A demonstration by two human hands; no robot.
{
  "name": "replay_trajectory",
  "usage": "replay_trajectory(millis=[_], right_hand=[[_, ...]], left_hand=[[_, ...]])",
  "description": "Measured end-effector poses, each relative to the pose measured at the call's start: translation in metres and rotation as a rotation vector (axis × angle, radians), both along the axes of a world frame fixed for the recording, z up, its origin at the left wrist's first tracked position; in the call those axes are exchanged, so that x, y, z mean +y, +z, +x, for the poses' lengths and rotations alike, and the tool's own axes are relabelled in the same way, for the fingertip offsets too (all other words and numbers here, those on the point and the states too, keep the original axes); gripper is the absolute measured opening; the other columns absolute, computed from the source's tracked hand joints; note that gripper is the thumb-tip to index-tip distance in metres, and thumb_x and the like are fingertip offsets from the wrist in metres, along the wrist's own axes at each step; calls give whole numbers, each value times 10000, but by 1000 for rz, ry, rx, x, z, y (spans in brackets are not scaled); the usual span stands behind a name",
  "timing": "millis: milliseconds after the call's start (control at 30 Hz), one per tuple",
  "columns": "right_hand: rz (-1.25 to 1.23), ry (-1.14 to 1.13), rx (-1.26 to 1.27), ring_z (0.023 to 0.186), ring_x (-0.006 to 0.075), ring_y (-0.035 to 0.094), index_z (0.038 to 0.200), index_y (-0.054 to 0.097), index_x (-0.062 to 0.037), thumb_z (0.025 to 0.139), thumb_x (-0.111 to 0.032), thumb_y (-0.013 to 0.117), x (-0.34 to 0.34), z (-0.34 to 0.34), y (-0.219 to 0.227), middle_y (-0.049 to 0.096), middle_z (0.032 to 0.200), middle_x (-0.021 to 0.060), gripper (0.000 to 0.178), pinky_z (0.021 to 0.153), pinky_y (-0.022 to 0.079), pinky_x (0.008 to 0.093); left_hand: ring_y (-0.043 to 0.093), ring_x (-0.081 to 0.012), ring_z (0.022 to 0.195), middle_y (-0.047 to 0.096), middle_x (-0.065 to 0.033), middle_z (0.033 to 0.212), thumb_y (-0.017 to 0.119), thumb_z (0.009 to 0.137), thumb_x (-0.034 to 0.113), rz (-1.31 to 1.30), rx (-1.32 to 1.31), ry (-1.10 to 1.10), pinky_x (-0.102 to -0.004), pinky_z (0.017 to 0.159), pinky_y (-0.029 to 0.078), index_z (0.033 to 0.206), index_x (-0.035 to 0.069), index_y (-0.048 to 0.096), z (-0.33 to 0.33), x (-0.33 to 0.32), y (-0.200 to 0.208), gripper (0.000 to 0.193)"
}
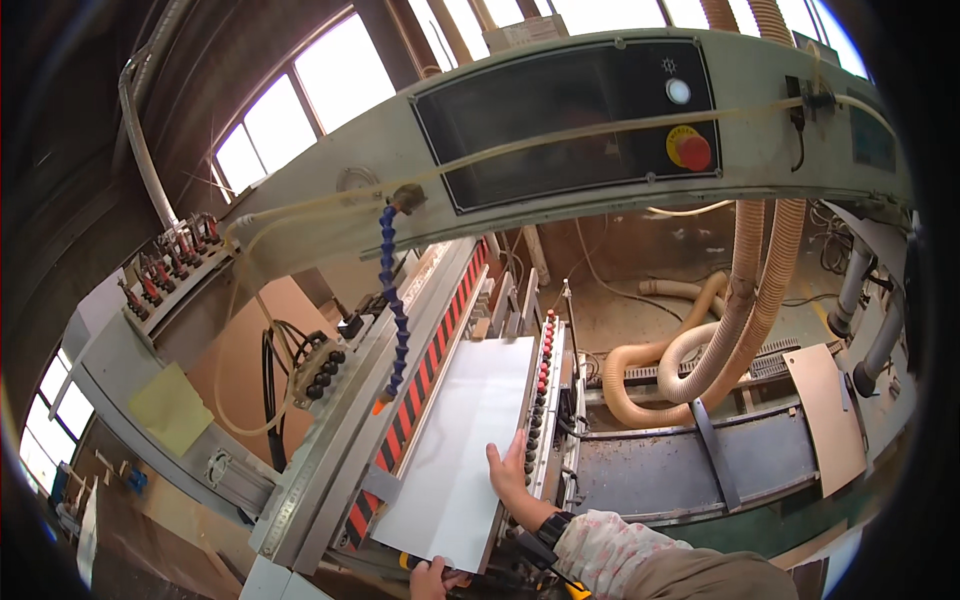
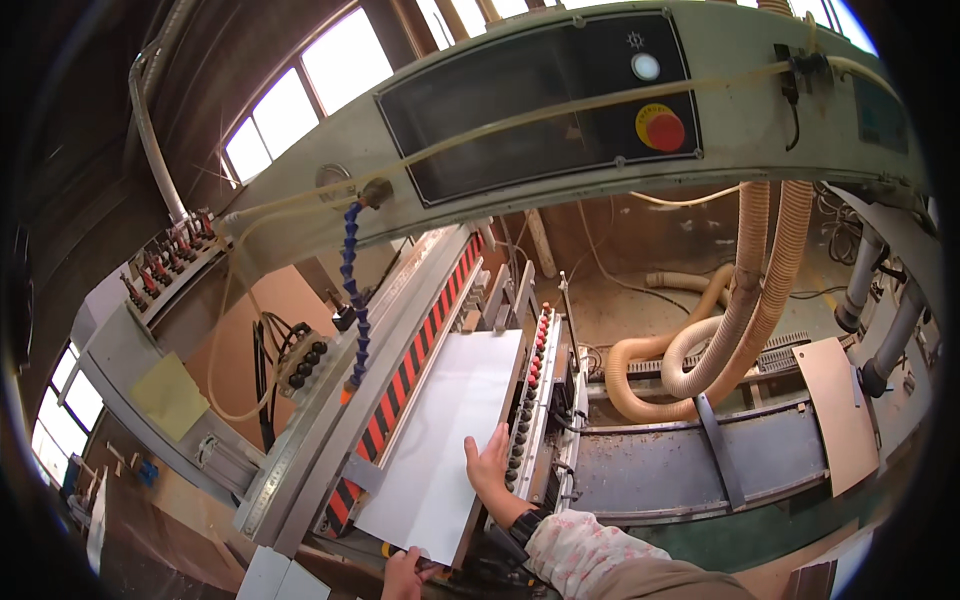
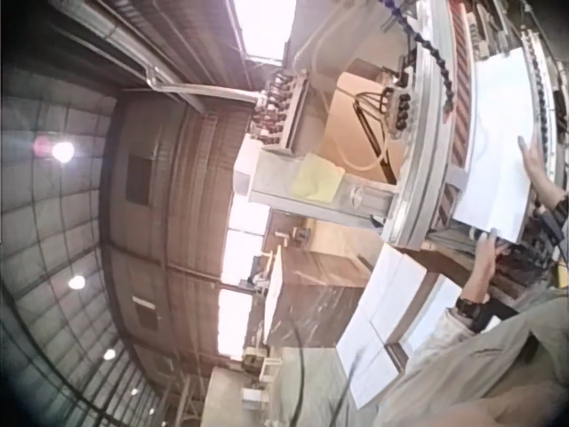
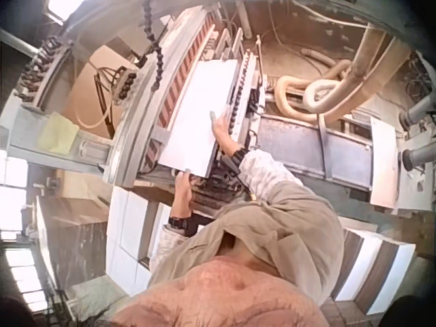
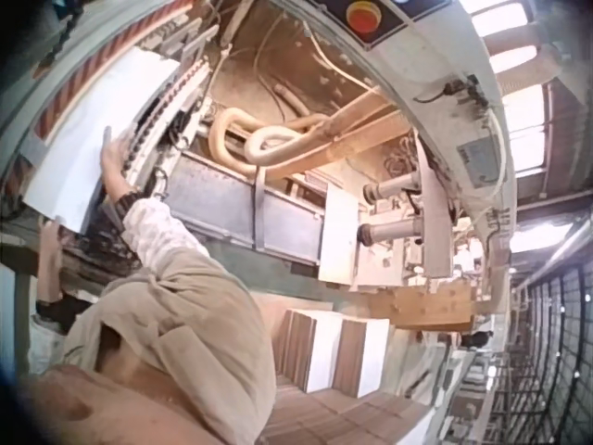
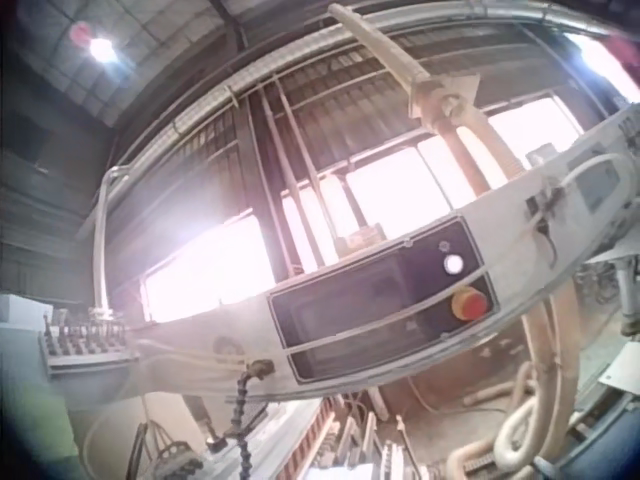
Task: The person repeatedly picks up white rectangular wood panels from a stack, places them onto a conveyor belt, and guides them through a processing machine. After the panels exit the machine, the person stacks them on a growing pile. The cycle of picking, feeding, and stacking continues throughout the clip.
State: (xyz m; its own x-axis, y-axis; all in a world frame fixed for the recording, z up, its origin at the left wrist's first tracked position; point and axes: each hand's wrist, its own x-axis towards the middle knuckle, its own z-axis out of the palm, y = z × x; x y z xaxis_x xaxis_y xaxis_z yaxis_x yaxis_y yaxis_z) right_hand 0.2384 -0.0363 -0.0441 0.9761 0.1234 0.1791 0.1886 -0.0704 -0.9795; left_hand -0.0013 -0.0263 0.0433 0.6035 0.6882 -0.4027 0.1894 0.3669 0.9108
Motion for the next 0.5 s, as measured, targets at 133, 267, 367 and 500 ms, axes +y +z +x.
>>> replay_trajectory(millis=[133,267,367,500], right_hand=[[102,53,71,1306,348,143,1335,131,74,886,-368,443,1,1,-1,149,1392,256,702,1061,129,375],[340,84,191,1316,291,141,1349,128,53,936,-320,364,-8,2,-10,156,1415,199,605,1059,126,324],[261,51,139,1300,282,181,1350,134,48,937,-292,379,3,2,-22,169,1411,194,589,1058,142,333],[399,47,110,1300,278,173,1348,134,51,929,-253,412,18,14,-50,155,1413,194,587,1069,119,339]], left_hand=[[553,-204,755,559,-95,840,477,876,212,-43,-12,58,-354,665,483,937,-19,527,-11,8,-18,244],[534,-173,883,553,-65,935,493,879,176,-126,-178,164,-343,810,451,979,17,514,-18,21,-35,189],[524,-207,971,547,-93,1031,451,894,152,-95,-266,213,-359,858,430,1073,-31,494,-11,13,-24,261],[511,-206,1001,534,-95,1068,440,890,124,-116,-220,237,-365,876,418,1088,-25,498,-11,15,-25,254]])
